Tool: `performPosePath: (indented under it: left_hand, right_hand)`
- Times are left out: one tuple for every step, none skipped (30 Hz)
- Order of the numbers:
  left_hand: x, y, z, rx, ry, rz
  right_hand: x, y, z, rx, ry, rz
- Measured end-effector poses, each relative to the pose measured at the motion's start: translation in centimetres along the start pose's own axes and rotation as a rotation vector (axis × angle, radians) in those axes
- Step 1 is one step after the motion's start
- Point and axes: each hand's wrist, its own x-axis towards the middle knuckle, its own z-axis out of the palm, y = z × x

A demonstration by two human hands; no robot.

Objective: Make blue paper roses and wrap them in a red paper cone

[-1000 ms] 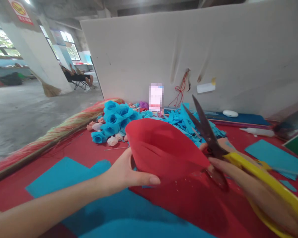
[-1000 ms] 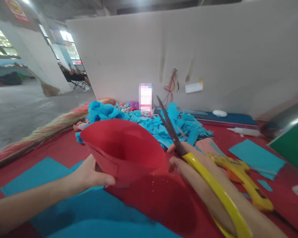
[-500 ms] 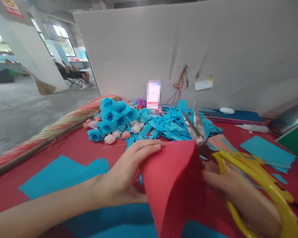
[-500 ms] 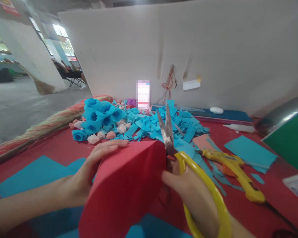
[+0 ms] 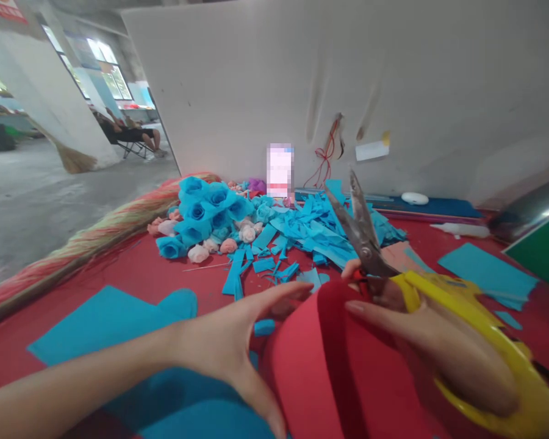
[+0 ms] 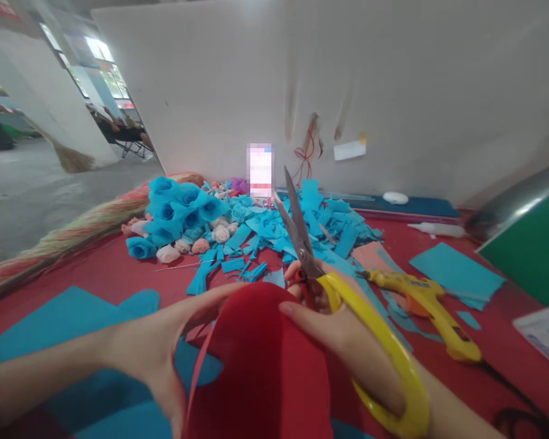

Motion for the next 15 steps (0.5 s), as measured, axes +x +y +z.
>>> performPosePath:
  left_hand:
    - [-0.1,0.1,0.2,0.003,-0.016,-0.010]
    - [-0.2,0.3,0.5,0.006,-0.028,0.005]
    - [-0.3,0.6,0.8,-0.002,-0.039,0.044]
    - [-0.4,0.9,1.1,-0.010,-0.039,0.078]
    - [-0.5,1.2,1.4,-0.025,-0.038,0.125]
    - [-0.5,1.6,1.6,-0.050,-0.016,0.148]
    - [-0.5,1.9,1.8,-0.077,-0.023,0.177]
    - [-0.5,2.1,2.0,-0.106,-0.027,0.206]
    - [-0.5,2.3,2.1,-0.123,-0.028,0.204]
    - [-0.4,2.3,2.2,-0.139,-0.035,0.203]
    - [-0.4,2.3,2.2,-0.151,-0.044,0.190]
    - [-0.3,2.2,2.1,-0.164,-0.061,0.173]
    - [-0.3,2.0,2.1,-0.180,-0.080,0.160]
    - [-0.2,1.8,2.1,-0.197,-0.095,0.155]
    - [-0.2,1.6,2.1,-0.216,-0.095,0.149]
  right_hand:
    - [-0.2,0.2,0.1,-0.009,-0.016,0.025]
    - [-0.3,0.4,0.1,-0.020,-0.017,0.039]
    - [-0.5,0.7,0.2,-0.030,-0.010,0.047]
    - [-0.7,0.9,0.2,-0.037,0.001,0.048]
    - [-0.8,1.1,0.3,-0.036,0.014,0.042]
    - [-1.0,1.2,0.4,-0.032,0.019,0.036]
    - [-1.1,1.3,0.5,-0.026,0.022,0.023]
    - [-1.2,1.4,0.7,-0.017,0.026,0.004]
    - [-1.3,1.4,0.8,-0.006,0.031,-0.012]
    - [-1.4,1.4,1.0,0.005,0.040,-0.027]
    - [-1.4,1.4,1.1,0.015,0.044,-0.033]
    - [-1.4,1.4,1.3,0.023,0.044,-0.034]
    - [-1.3,1.5,1.4,0.031,0.039,-0.025]
    - [-1.3,1.5,1.5,0.038,0.033,-0.010]
    - [-1.2,1.4,1.6,0.047,0.027,-0.007]
